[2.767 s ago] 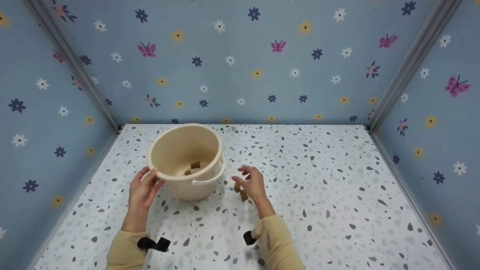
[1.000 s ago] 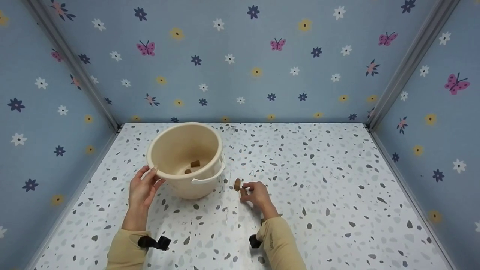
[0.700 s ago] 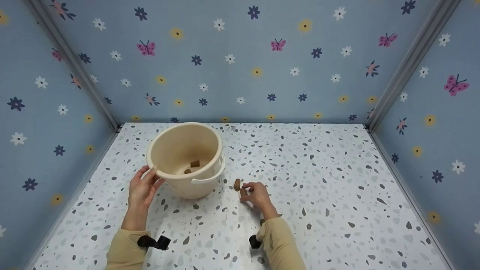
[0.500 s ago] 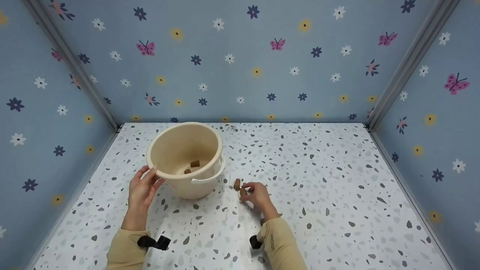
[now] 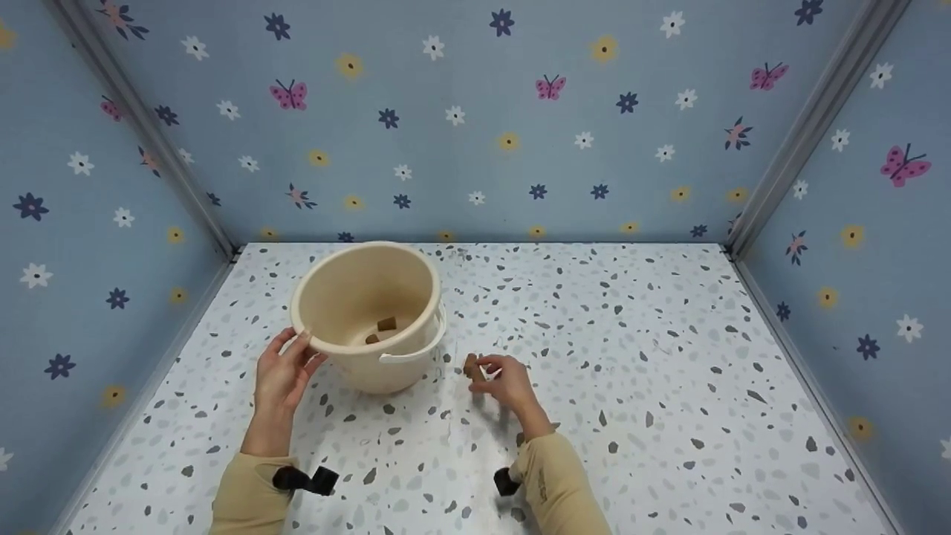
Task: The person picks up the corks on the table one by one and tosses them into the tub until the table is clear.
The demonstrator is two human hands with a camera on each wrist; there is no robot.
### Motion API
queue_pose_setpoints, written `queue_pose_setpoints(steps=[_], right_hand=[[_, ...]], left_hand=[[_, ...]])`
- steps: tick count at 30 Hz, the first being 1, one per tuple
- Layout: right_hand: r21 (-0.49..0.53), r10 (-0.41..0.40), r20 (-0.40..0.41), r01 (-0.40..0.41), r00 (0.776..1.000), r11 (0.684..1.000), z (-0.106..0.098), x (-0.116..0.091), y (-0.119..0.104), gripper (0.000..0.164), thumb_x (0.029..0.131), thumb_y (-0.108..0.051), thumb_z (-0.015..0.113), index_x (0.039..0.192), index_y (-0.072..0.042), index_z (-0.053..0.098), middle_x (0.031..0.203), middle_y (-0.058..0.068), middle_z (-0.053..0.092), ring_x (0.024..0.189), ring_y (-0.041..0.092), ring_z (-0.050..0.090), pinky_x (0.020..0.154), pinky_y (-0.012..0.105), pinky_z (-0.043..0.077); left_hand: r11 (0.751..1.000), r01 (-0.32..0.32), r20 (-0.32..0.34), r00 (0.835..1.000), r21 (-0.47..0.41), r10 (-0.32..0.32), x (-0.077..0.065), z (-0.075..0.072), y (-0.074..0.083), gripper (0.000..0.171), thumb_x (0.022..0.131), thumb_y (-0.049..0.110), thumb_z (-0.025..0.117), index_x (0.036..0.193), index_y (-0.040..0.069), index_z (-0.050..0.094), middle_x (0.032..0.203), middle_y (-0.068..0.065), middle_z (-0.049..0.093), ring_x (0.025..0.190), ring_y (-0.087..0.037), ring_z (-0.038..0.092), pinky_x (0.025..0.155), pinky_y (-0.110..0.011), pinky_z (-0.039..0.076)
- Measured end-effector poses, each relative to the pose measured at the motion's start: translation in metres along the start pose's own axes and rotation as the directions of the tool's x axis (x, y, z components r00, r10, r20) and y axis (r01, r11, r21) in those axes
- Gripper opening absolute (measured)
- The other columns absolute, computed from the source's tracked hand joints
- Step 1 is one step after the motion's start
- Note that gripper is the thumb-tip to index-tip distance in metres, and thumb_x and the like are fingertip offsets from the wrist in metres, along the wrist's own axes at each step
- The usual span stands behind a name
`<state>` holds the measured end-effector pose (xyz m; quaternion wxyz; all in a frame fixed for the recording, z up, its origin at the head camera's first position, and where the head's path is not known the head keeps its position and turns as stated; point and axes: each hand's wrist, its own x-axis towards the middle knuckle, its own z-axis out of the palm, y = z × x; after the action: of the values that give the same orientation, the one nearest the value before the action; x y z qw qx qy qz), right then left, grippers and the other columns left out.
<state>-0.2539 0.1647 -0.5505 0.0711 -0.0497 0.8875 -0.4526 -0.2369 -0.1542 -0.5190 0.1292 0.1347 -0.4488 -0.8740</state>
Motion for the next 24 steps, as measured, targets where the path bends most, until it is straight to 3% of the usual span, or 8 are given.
queue_pose_setpoints(steps=[3, 7, 11, 14, 21, 24], right_hand=[[0.015, -0.024, -0.006, 0.024, 1.0, 1.0, -0.002, -0.002, -0.006, 0.038, 0.066, -0.012, 0.078, 0.102, -0.011, 0.065, 0.089, 0.005, 0.058, 0.075, 0.019, 0.052, 0.059, 0.027, 0.045], [0.033, -0.089, -0.016, 0.089, 0.996, 0.995, -0.005, -0.006, -0.014, 0.039, 0.066, -0.011, 0.077, 0.103, -0.008, 0.065, 0.089, 0.005, 0.058, 0.078, 0.023, 0.053, 0.061, 0.028, 0.045], [0.029, -0.159, -0.017, 0.159, 0.987, 0.987, -0.009, -0.009, -0.024, 0.04, 0.066, -0.013, 0.078, 0.103, -0.01, 0.065, 0.088, 0.003, 0.059, 0.078, 0.024, 0.053, 0.064, 0.029, 0.045], [0.017, -0.199, -0.024, 0.2, 0.98, 0.98, -0.011, -0.011, -0.032, 0.041, 0.065, -0.017, 0.079, 0.104, -0.013, 0.065, 0.088, 0.001, 0.059, 0.077, 0.02, 0.053, 0.064, 0.03, 0.044], [0.053, -0.279, -0.02, 0.28, 0.96, 0.959, -0.017, -0.017, -0.051, 0.043, 0.066, -0.024, 0.078, 0.105, -0.013, 0.064, 0.089, 0.002, 0.057, 0.077, 0.019, 0.052, 0.06, 0.029, 0.045], [0.08, -0.311, -0.015, 0.311, 0.95, 0.947, -0.02, -0.019, -0.059, 0.042, 0.067, -0.021, 0.078, 0.106, -0.012, 0.064, 0.09, 0.003, 0.057, 0.077, 0.021, 0.052, 0.06, 0.031, 0.046]], left_hand=[[1.0, -0.002, -0.014, 1.0, 0.024, 0.003, 0.011, -0.008, -0.011, 0.041, 0.08, 0.011, 0.065, 0.116, 0.003, 0.045, 0.101, -0.021, 0.054, 0.081, -0.025, 0.06, 0.071, -0.037, 0.053], [1.0, 0.012, 0.003, 1.0, -0.009, -0.012, -0.004, 0.004, 0.005, 0.039, 0.084, 0.005, 0.06, 0.118, -0.001, 0.042, 0.1, -0.021, 0.053, 0.08, -0.025, 0.059, 0.071, -0.037, 0.053], [0.999, -0.002, 0.017, 1.0, -0.037, 0.003, 0.006, -0.005, -0.006, 0.039, 0.082, 0.006, 0.063, 0.116, 0.002, 0.045, 0.099, -0.02, 0.055, 0.08, -0.026, 0.059, 0.07, -0.038, 0.054], [1.0, -0.005, 0.012, 1.0, -0.025, 0.006, 0.005, -0.006, -0.006, 0.039, 0.081, 0.006, 0.064, 0.114, 0.001, 0.045, 0.099, -0.021, 0.054, 0.08, -0.027, 0.059, 0.069, -0.037, 0.054], [0.998, 0.04, -0.068, 0.997, 0.053, -0.036, -0.03, 0.027, 0.03, 0.034, 0.087, 0.0, 0.054, 0.117, -0.003, 0.039, 0.094, -0.015, 0.054, 0.073, -0.018, 0.059, 0.068, -0.031, 0.054], [0.999, 0.047, -0.059, 0.997, 0.005, -0.047, -0.035, 0.031, 0.037, 0.029, 0.087, -0.004, 0.051, 0.114, -0.004, 0.039, 0.085, -0.01, 0.055, 0.067, -0.016, 0.058, 0.063, -0.028, 0.055]])
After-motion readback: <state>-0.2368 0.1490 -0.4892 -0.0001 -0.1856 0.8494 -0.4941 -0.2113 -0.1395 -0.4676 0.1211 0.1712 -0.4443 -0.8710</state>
